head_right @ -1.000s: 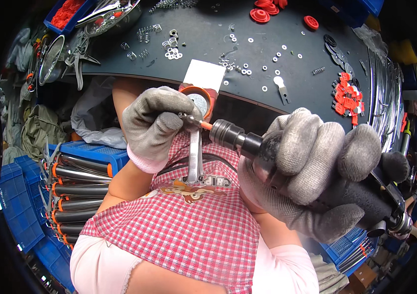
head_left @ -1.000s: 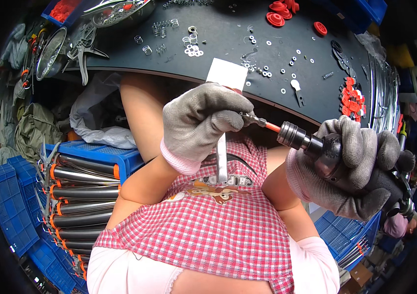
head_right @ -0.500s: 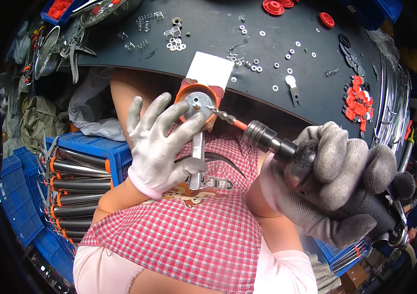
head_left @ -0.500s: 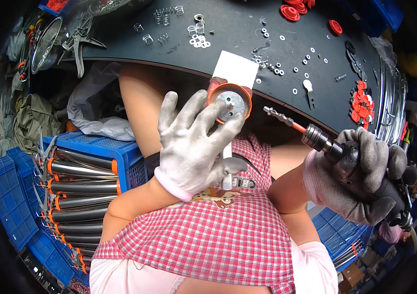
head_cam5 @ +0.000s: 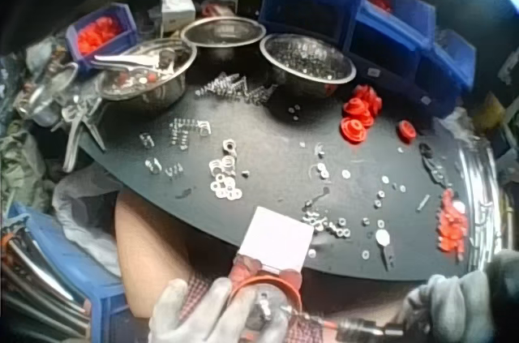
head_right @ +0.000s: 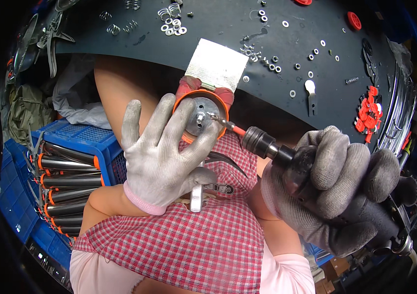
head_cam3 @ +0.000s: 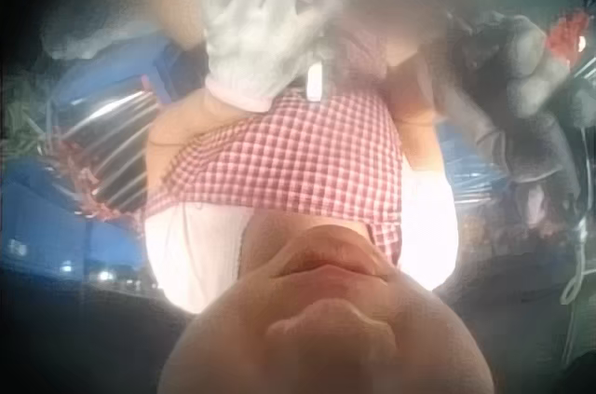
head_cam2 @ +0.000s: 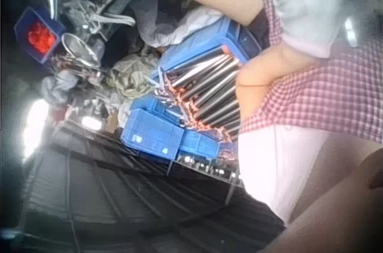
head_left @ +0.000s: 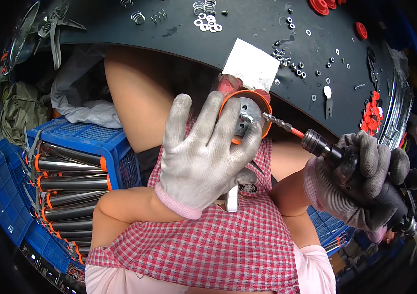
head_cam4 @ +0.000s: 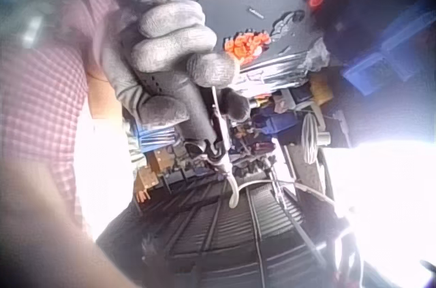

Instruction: The person assembles caulking guns by driving screws into handles with a power screwdriver, attaching plunger parts to rods, fastening metal barrels and caps, and placing finished caulking guns into a crate.

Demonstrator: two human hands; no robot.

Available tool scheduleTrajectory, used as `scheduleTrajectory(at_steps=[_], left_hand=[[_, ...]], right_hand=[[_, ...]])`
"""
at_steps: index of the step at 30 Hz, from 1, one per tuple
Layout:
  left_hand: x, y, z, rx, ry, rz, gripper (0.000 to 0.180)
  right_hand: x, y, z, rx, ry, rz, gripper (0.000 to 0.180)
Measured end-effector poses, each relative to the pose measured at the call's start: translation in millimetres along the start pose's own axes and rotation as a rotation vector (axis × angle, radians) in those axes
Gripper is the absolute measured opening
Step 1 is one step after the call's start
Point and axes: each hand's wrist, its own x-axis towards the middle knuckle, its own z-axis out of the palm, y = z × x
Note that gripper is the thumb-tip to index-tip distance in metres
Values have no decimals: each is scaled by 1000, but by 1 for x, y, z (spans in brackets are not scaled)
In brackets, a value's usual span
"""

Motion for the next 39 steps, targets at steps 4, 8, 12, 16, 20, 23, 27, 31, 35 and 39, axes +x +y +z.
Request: scheduleTrajectory(at_steps=[4, 8, 12, 16, 20, 23, 27, 31, 35, 39], left_hand=[[-2, 0, 3, -41, 23, -35, 54], [0, -4, 6, -95, 11, 10, 57], [2, -4, 11, -189, 13, 14, 61], [1, -8, 15, -228, 64, 30, 63], [3, -6, 15, -294, 72, -2, 60], [3, -8, 17, -319, 81, 0, 59], [2, -6, 16, -377, 87, -6, 55], [1, -3, 18, -374, 140, -33, 48], [2, -1, 31, -217, 238, 0, 34], [5, 7, 29, -317, 378, -126, 24]], right_hand=[[4, 17, 2, 8, 2, 45, 59], [9, 20, 5, -1, -74, 93, 53], [8, 20, 13, -24, -65, 204, 44], [2, 15, 15, -58, 18, 283, 45], [7, 23, 19, -185, -138, 256, 55], [17, 19, 36, -232, -206, 376, 54], [20, 39, 57, -428, -314, 176, 53], [17, 55, 61, -437, -255, -38, 54], [18, 56, 66, -416, -253, -66, 56], [6, 50, 54, -498, -3, 164, 65]])
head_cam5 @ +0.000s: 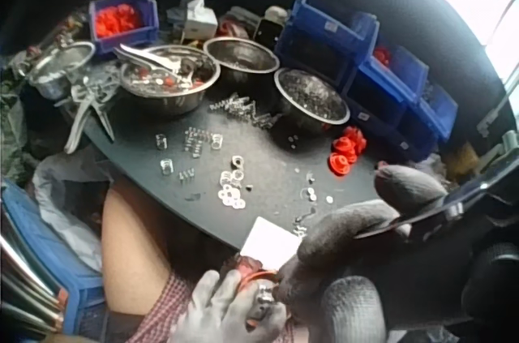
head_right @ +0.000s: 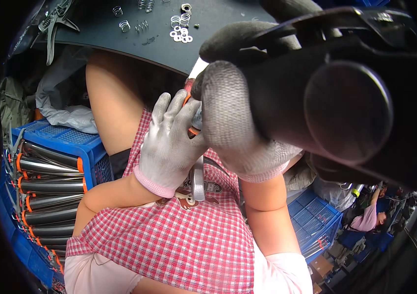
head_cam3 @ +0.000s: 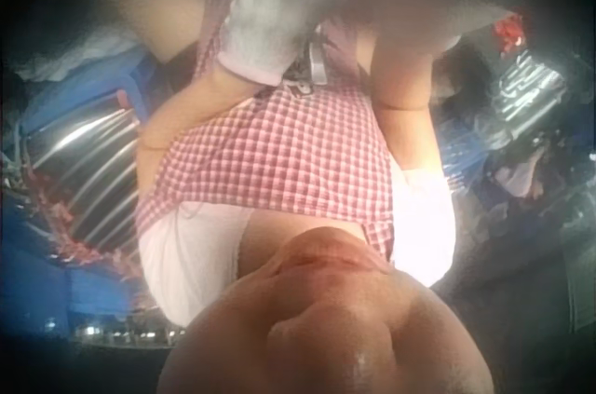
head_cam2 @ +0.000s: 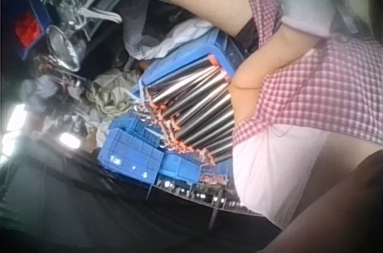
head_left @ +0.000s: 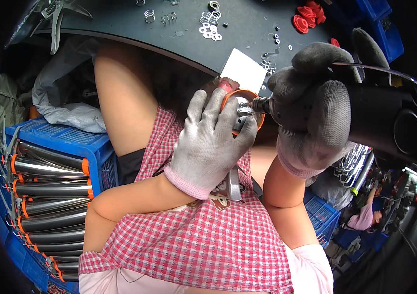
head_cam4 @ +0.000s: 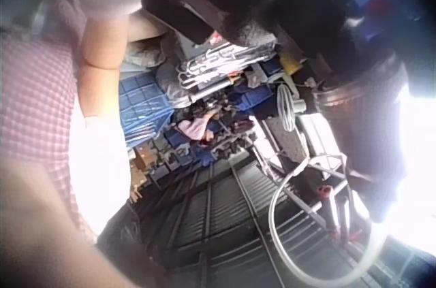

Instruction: The person assembles caulking guns by driving screws into handles with a power screwdriver, attaching plunger parts to rods, fastening metal barrels and caps, and placing finished caulking guns into a crate.

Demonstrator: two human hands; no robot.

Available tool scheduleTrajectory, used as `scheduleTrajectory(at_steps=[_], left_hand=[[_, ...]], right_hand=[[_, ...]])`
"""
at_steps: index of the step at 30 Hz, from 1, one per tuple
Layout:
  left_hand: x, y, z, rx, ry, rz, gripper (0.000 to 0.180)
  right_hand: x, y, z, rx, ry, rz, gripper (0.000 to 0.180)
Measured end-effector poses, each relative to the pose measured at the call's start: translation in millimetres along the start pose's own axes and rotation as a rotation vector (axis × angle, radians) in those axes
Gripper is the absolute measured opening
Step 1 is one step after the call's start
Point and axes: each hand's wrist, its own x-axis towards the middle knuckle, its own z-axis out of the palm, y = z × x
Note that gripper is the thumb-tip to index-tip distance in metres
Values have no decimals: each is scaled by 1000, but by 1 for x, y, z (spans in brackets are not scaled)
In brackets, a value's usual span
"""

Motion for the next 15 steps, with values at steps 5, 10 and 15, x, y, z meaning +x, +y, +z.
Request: scheduleTrajectory(at_steps=[5, 10, 15], left_hand=[[2, 1, 1, 49, -42, 37, 24], [0, -2, 0, 149, -87, 104, 23], [0, -2, -2, 150, -93, 54, 30]], right_hand=[[4, 5, 0, 313, 53, 28, 67], [10, -1, 12, -24, -187, -199, 65], [10, -15, 12, 74, -189, -213, 62]])
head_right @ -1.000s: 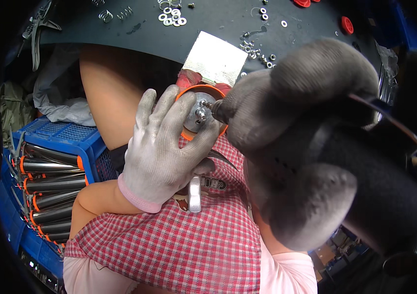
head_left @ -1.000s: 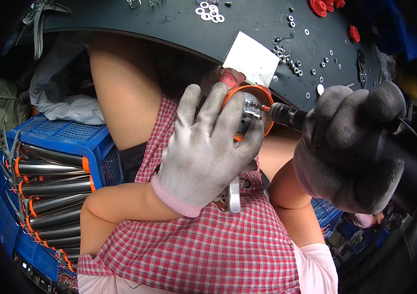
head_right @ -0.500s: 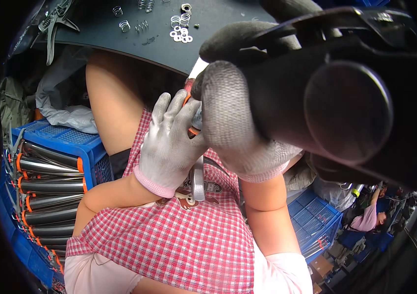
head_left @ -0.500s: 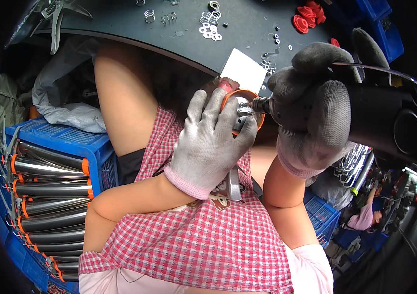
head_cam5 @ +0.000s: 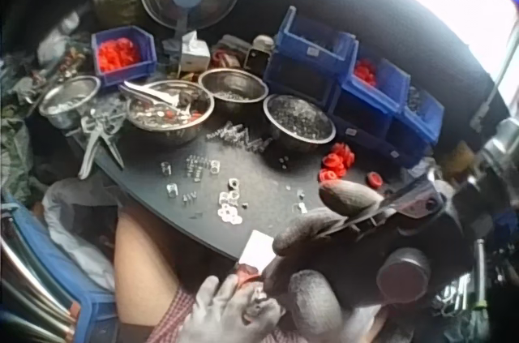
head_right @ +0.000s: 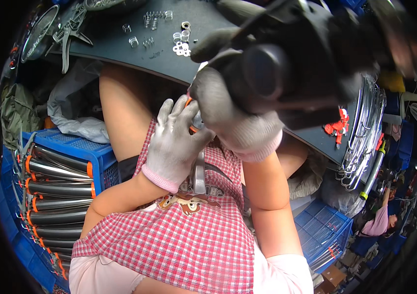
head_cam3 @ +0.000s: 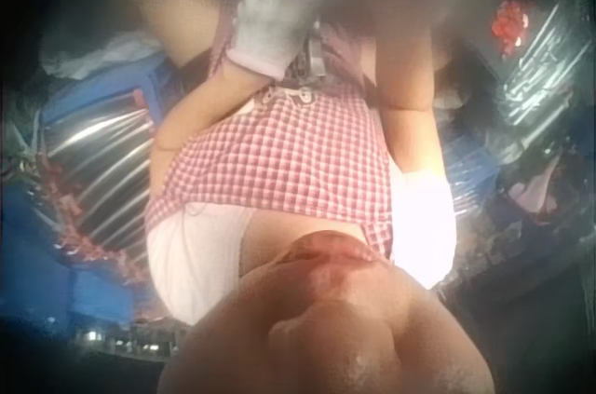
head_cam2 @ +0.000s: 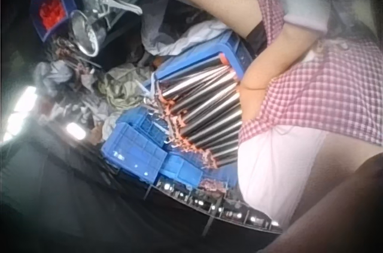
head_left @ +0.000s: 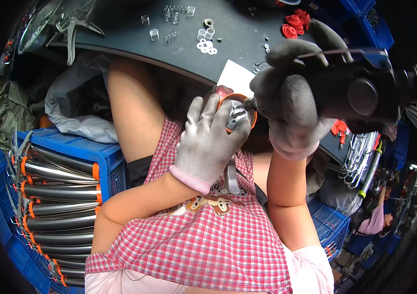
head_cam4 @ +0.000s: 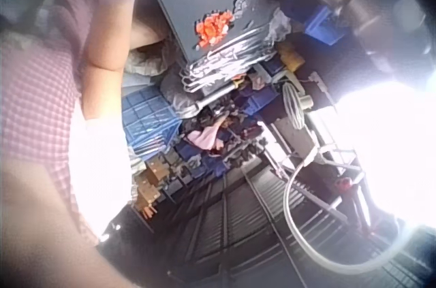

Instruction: The person assembles caulking guns by driving screws into handles with a power screwdriver, attaching plunger parts to rods, fastening metal barrels and caps, and placing finished caulking guns into a crate.

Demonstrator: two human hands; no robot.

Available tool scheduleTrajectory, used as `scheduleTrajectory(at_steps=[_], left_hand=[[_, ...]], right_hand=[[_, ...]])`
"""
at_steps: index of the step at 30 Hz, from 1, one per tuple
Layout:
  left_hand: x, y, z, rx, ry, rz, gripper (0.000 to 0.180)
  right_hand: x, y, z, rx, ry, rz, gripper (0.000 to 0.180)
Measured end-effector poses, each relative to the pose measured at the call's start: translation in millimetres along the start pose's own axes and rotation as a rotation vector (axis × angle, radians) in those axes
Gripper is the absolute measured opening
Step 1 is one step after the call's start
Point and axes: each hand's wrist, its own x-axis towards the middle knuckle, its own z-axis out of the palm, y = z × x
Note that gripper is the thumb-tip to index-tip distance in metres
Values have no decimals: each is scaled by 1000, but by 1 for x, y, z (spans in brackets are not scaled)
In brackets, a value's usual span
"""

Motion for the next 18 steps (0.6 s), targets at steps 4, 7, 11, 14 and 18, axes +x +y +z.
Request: scheduleTrajectory(at_steps=[4, 7, 11, 14, 18], left_hand=[[2, -6, -2, 97, -3, 129, 28], [17, -14, -20, -221, 27, 209, 23], [87, -32, -12, -474, 116, 269, 16], [144, -53, 28, -95, -286, 360, 22], [175, -54, 47, -32, -451, 433, 20]], right_hand=[[8, -22, -43, 226, -116, -348, 52], [-11, -65, -89, 157, -216, -264, 50], [-47, -58, -99, 161, 180, -379, 50], [-70, -42, -103, 132, 365, -310, 52], [-112, -23, -124, 140, 397, -282, 56]])
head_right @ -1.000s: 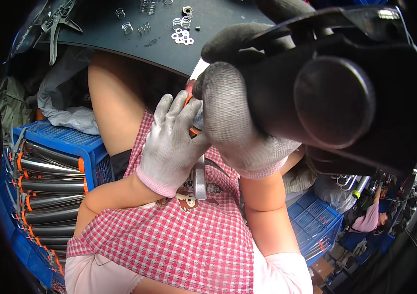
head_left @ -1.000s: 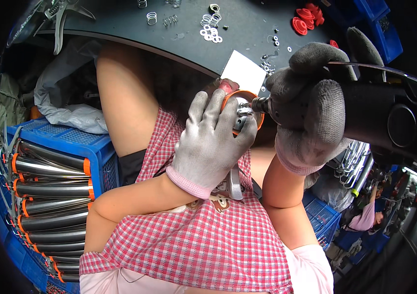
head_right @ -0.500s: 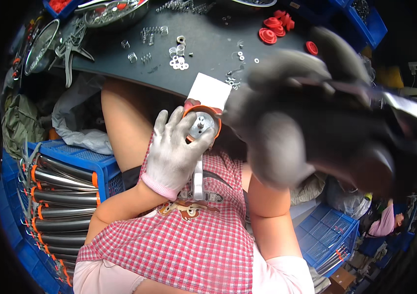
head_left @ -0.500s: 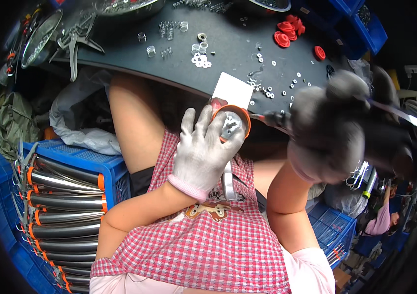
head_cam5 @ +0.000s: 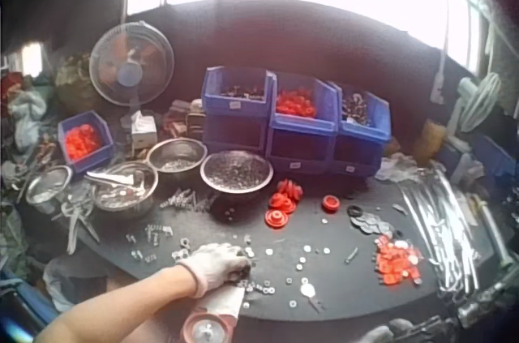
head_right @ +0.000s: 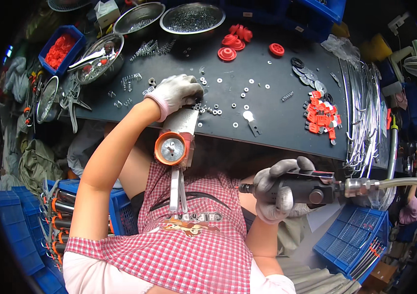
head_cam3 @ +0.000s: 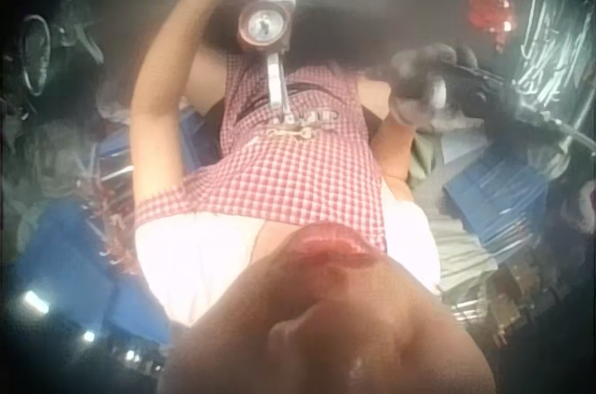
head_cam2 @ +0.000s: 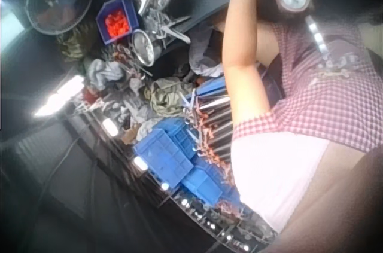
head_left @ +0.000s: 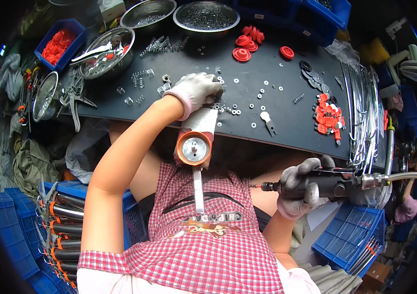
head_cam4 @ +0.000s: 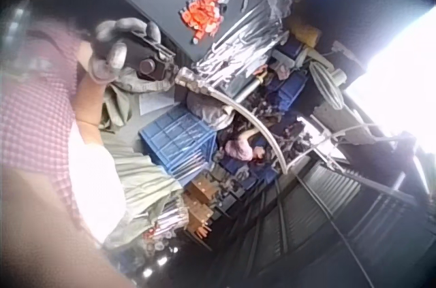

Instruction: The person assembles caulking guns by driving screws into handles with a power screwdriver, attaching plunger parts to rods, fastening metal barrels and caps, and placing finished caulking guns into a crate.

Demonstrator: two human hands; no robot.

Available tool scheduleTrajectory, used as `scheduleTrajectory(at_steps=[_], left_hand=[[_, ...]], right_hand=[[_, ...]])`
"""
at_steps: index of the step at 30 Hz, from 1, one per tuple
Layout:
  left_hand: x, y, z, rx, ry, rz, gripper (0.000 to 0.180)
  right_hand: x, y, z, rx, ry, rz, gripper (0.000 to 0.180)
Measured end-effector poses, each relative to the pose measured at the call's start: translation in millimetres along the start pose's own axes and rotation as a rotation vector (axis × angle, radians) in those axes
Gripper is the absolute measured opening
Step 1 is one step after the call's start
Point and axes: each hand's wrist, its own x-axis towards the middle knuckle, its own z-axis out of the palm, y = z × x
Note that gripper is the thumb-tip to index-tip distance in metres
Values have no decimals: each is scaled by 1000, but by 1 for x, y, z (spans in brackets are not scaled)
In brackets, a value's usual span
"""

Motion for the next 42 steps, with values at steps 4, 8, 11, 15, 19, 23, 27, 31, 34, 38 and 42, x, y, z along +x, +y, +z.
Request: scheduleTrajectory(at_steps=[4, 8, 11, 15, 19, 23, 27, 31, 34, 38, 42], left_hand=[[7, 1, 2, 48, -110, -68, 18], [-15, 16, -8, -286, 115, -165, 15], [-47, 60, -34, -1215, 178, -321, 15], [-77, 114, -51, -1612, 295, -246, 13], [-91, 134, -50, -1389, 535, -176, 22], [-98, 130, -45, -1350, 639, -83, 39], [-104, 125, -44, -1361, 658, -153, 44], [-102, 122, -39, -1421, 706, -97, 34], [-102, 120, -38, -1339, 736, -74, 31], [-103, 121, -36, -1363, 733, -112, 30], [-107, 120, -31, -1326, 766, -123, 28]], right_hand=[[-4, -6, -10, -62, 133, 101, 54], [25, -27, -1, 65, 124, 66, 54], [49, -39, -2, 263, 24, -18, 58], [81, -41, 36, 455, -202, 0, 58], [82, -30, 82, 510, -18, -24, 44], [73, -23, 96, 443, -117, 18, 38], [66, -16, 98, 439, -174, 60, 35], [62, -19, 104, 367, -36, 22, 36], [62, -19, 103, 373, -42, 74, 37], [65, -16, 102, 385, -168, 108, 37], [61, -13, 102, 338, -138, 119, 37]])
